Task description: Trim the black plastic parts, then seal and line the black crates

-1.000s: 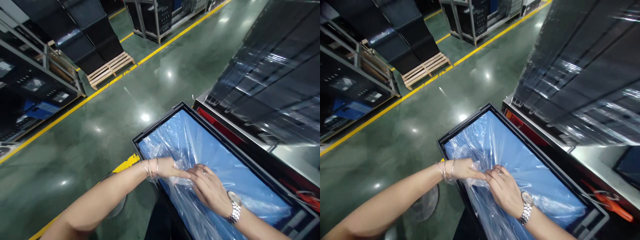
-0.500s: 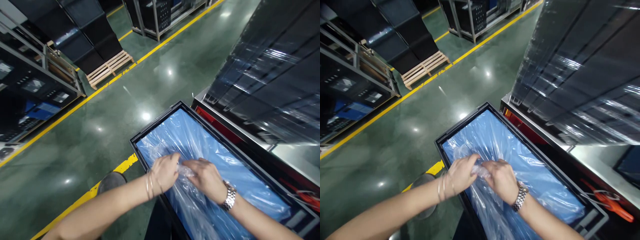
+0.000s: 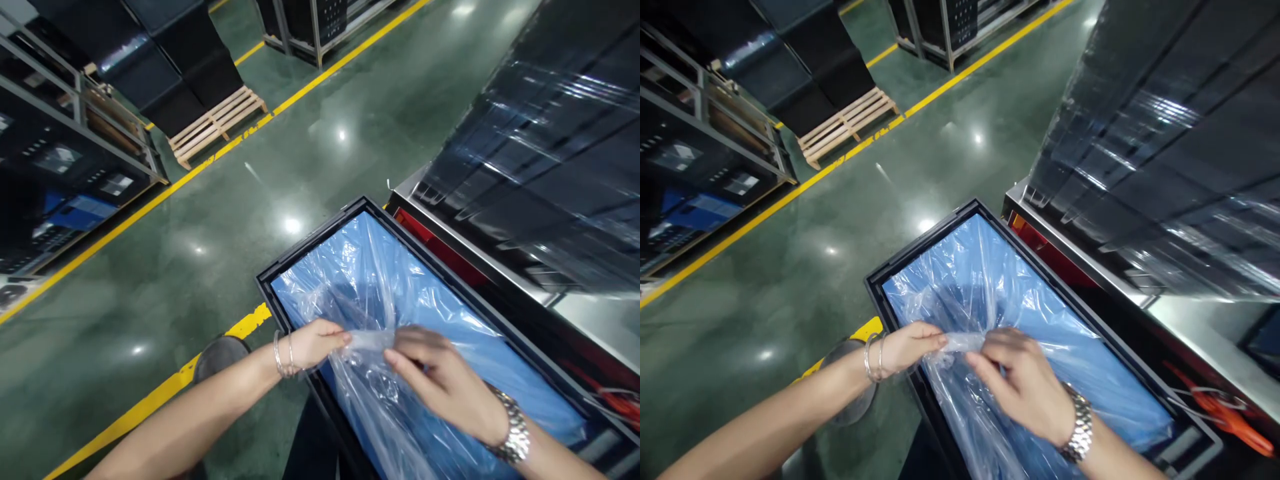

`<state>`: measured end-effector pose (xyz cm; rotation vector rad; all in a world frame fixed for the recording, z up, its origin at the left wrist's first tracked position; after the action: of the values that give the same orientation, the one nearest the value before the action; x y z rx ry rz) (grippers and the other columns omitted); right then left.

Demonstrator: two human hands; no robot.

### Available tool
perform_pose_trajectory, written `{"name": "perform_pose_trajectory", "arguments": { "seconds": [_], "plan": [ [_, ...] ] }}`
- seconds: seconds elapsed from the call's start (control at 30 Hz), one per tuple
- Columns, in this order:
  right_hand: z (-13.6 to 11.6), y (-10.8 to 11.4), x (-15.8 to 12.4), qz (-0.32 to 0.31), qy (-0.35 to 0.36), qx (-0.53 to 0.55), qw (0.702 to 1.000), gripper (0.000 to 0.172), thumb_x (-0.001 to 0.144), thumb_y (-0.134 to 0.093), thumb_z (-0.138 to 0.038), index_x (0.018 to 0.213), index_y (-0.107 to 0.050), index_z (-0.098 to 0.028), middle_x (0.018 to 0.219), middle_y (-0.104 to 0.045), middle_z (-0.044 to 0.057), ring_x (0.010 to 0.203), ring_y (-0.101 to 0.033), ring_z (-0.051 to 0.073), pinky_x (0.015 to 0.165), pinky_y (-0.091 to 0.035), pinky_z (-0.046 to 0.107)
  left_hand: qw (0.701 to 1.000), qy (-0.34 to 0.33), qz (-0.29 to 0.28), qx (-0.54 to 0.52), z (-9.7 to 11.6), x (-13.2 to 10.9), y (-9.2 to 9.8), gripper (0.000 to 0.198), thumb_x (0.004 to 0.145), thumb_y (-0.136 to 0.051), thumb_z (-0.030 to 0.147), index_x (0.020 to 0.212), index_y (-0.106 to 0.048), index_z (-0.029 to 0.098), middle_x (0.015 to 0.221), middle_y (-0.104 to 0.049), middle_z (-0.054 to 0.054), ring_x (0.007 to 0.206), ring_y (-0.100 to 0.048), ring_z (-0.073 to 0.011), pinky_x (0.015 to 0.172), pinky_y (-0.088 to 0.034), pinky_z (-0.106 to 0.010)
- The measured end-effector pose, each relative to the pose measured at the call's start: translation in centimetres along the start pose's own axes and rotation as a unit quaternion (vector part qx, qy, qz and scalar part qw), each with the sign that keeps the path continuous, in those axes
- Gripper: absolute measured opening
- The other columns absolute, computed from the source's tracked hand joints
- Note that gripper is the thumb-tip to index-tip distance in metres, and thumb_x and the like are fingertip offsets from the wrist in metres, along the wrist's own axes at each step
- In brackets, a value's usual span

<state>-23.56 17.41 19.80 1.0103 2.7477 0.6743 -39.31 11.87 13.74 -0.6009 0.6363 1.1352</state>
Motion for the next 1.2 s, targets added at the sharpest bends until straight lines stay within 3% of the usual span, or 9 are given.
{"name": "perform_pose_trajectory", "arguments": {
  "seconds": [0.1, 0.27, 0.37, 0.5, 0.63, 0.77, 0.9, 1.0, 1.2],
  "plan": [
    [-0.8, -2.3, 0.8, -0.021, -0.030, -0.107, 0.994, 0.050, 0.096, -0.043, -0.053, 0.060, -0.054, -0.019, 0.052, -0.056, -0.001, 0.044, -0.050, 0.013, 0.047, -0.032, 0.029, 1.000, -0.009, 0.009, 0.009, 0.1, -0.2, -0.3, 0.056, 0.067, -0.049, 0.074, 0.056, -0.038, 0.020, 0.055, -0.028, 0.008, 0.054, -0.024, -0.0077, 0.050, -0.021, -0.025],
    [0.4, -3.7, 1.0, -0.062, 0.054, -0.206, 0.975, 0.041, 0.100, -0.036, -0.027, 0.068, -0.060, -0.019, 0.060, -0.063, 0.001, 0.049, -0.057, 0.015, 0.051, -0.032, 0.032, 0.977, -0.087, 0.074, 0.183, 1.9, -0.4, 0.5, 0.048, 0.084, -0.041, 0.062, 0.070, -0.052, 0.017, 0.055, -0.036, 0.006, 0.052, -0.034, -0.0092, 0.051, -0.028, -0.024],
    [2.2, -2.6, -1.0, -0.068, 0.103, -0.287, 0.950, 0.043, 0.100, -0.034, -0.026, 0.063, -0.056, -0.020, 0.055, -0.058, 0.001, 0.046, -0.055, 0.017, 0.051, -0.033, 0.035, 0.877, -0.101, 0.188, 0.431, 2.4, 0.8, 1.9, 0.034, 0.095, -0.036, 0.042, 0.098, -0.060, 0.017, 0.060, -0.055, 0.001, 0.059, -0.054, -0.0148, 0.058, -0.037, -0.026],
    [4.6, -2.2, -5.0, -0.063, 0.081, -0.318, 0.943, 0.040, 0.099, -0.033, -0.022, 0.064, -0.051, -0.024, 0.053, -0.057, 0.002, 0.044, -0.056, 0.019, 0.048, -0.035, 0.036, 0.750, -0.051, 0.184, 0.633, 0.6, 3.6, 2.8, 0.034, 0.097, -0.031, 0.024, 0.104, -0.061, 0.012, 0.070, -0.067, -0.012, 0.073, -0.067, -0.0250, 0.063, -0.046, -0.031],
    [4.6, -3.1, -7.4, -0.019, 0.053, -0.323, 0.945, 0.045, 0.100, -0.031, -0.024, 0.059, -0.051, -0.024, 0.046, -0.055, 0.001, 0.038, -0.055, 0.018, 0.043, -0.032, 0.034, 0.746, -0.029, 0.189, 0.638, -0.9, 4.2, 3.0, 0.029, 0.091, -0.034, 0.011, 0.104, -0.060, 0.009, 0.075, -0.068, -0.016, 0.078, -0.068, -0.0282, 0.066, -0.051, -0.035],
    [2.0, -3.0, -5.6, -0.017, 0.041, -0.270, 0.962, 0.050, 0.101, -0.032, -0.030, 0.056, -0.053, -0.021, 0.054, -0.060, 0.003, 0.046, -0.058, 0.019, 0.047, -0.040, 0.033, 0.737, -0.012, 0.195, 0.648, -0.8, 3.4, 2.6, 0.034, 0.086, -0.033, 0.002, 0.104, -0.061, 0.007, 0.074, -0.068, -0.016, 0.076, -0.069, -0.0286, 0.064, -0.052, -0.035],
    [1.4, -3.1, -1.4, -0.042, -0.022, 0.021, 0.999, 0.046, 0.100, -0.037, -0.038, 0.066, -0.062, -0.019, 0.102, -0.068, 0.010, 0.096, -0.065, 0.023, 0.084, -0.052, 0.039, 0.730, -0.016, 0.197, 0.654, 0.1, 1.6, 2.4, 0.030, 0.088, -0.036, 0.005, 0.101, -0.063, 0.008, 0.074, -0.069, -0.016, 0.075, -0.069, -0.0277, 0.064, -0.051, -0.034],
    [3.7, -4.7, 0.3, -0.036, -0.130, 0.223, 0.965, 0.050, 0.101, -0.031, -0.046, 0.080, -0.067, -0.018, 0.079, -0.069, 0.006, 0.077, -0.067, 0.017, 0.075, -0.055, 0.032, 0.732, -0.026, 0.213, 0.647, 1.3, -1.3, 2.3, 0.028, 0.094, -0.042, 0.028, 0.095, -0.065, 0.012, 0.069, -0.068, -0.013, 0.069, -0.068, -0.0262, 0.061, -0.049, -0.032],
    [5.4, -7.7, -0.3, 0.004, -0.133, 0.209, 0.969, 0.048, 0.082, -0.067, -0.050, 0.117, -0.063, -0.018, 0.081, -0.062, 0.003, 0.074, -0.060, 0.017, 0.075, -0.052, 0.035, 0.764, 0.028, 0.068, 0.641, 2.5, -4.5, -0.1, 0.020, 0.087, -0.054, 0.025, 0.074, -0.068, 0.017, 0.067, -0.069, -0.007, 0.065, -0.066, -0.0237, 0.060, -0.047, -0.032]
  ]
}}
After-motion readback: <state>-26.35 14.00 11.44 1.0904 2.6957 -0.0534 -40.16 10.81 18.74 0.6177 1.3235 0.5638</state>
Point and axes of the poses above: each hand's wrist, its own x-axis towards the middle knuckle, its own y-axis out of the back of the hand, z = x × y, the point moved 5 cm from there along x, towards the middle knuckle
